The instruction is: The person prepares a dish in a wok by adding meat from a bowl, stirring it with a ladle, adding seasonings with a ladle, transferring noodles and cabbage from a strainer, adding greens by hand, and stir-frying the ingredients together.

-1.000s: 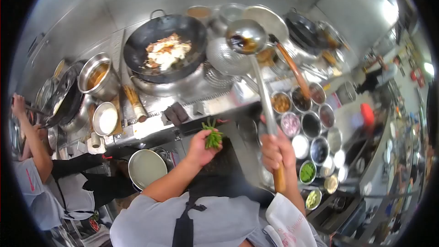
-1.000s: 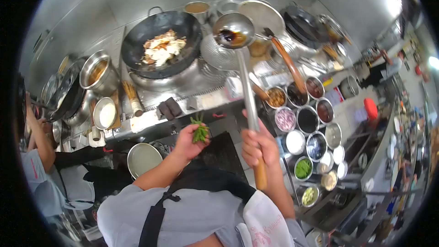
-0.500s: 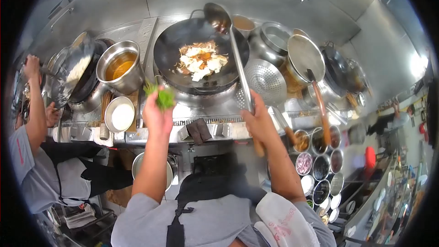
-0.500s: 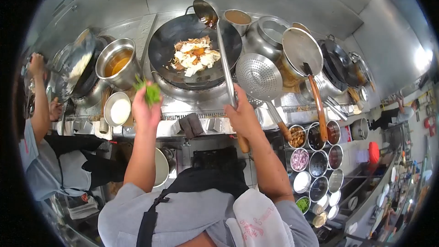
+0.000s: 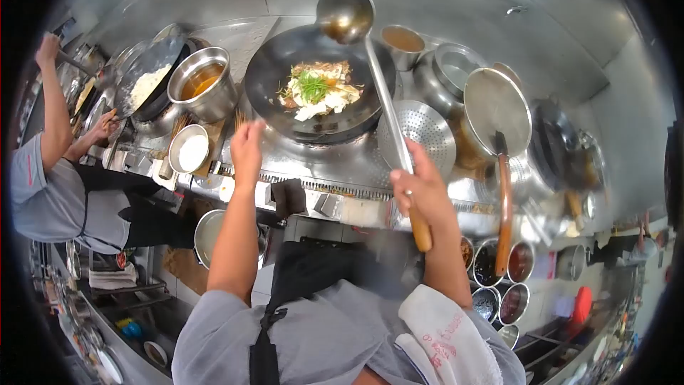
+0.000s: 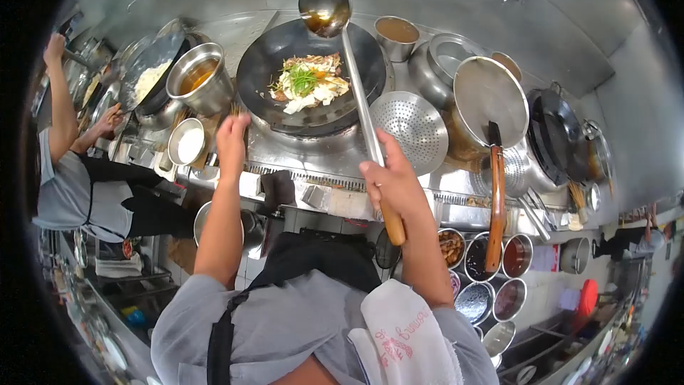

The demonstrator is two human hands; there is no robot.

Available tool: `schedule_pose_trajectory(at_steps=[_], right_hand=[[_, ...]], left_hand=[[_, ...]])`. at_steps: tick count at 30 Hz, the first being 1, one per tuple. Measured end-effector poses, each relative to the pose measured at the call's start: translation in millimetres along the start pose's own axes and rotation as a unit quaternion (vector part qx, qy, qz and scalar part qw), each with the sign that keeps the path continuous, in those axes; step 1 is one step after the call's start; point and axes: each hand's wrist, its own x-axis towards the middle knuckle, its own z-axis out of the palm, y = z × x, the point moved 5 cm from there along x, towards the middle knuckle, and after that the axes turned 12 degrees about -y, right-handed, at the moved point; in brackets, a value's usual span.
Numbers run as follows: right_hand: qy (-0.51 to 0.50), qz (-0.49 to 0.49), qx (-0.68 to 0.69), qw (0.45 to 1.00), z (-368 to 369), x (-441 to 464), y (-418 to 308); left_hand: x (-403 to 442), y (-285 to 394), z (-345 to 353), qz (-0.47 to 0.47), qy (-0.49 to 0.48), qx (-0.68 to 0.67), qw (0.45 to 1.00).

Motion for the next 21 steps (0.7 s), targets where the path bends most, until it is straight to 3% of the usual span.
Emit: schedule_pose_trajectory(at_steps=[2,3,4,5,9,11,12,13,15,16,17,19,20,21], right_hand=[[-0.072,-0.012,0.301,0.951,-7,20,40],[-0.075,-0.013,0.3,0.951,-6,32,67],[-0.004,-0.034,0.115,0.993,-5,45,97],[0.071,-0.053,-0.068,0.994,-2,46,111],[0.019,0.011,0.011,1.0,-3,23,80],[-0.027,0.04,0.262,0.964,0,23,61],[0.002,0.055,0.151,0.987,1,27,59],[-0.001,0.064,0.145,0.987,5,31,64],[0.091,0.007,-0.184,0.979,0,36,61],[0.056,0.073,0.037,0.995,2,32,54],[0.044,0.081,0.029,0.995,0,30,51],[0.005,0.035,0.262,0.965,5,32,47],[0.058,0.075,0.13,0.987,9,38,48],[0.059,0.076,0.123,0.988,16,40,50]], left_hand=[[-22,-61,-5,-0.048,-0.05,0.118,0.991],[-29,-98,-2,-0.056,-0.086,0.169,0.98],[-37,-115,2,-0.085,-0.115,0.177,0.974],[-49,-128,1,-0.118,-0.147,0.187,0.964],[-65,-142,1,-0.119,-0.162,0.182,0.963],[-62,-120,-17,-0.035,-0.007,0.37,0.928],[-55,-121,-26,-0.049,0.026,0.384,0.922],[-49,-114,-31,-0.078,0.046,0.406,0.909],[-29,-127,-39,-0.085,0.038,0.409,0.908],[-20,-131,-41,-0.107,0.026,0.401,0.909],[-15,-135,-44,-0.13,0.011,0.393,0.91],[-2,-155,-51,-0.132,-0.016,0.378,0.916],[4,-164,-49,-0.12,-0.051,0.364,0.922],[2,-165,-53,-0.121,-0.05,0.358,0.925]])
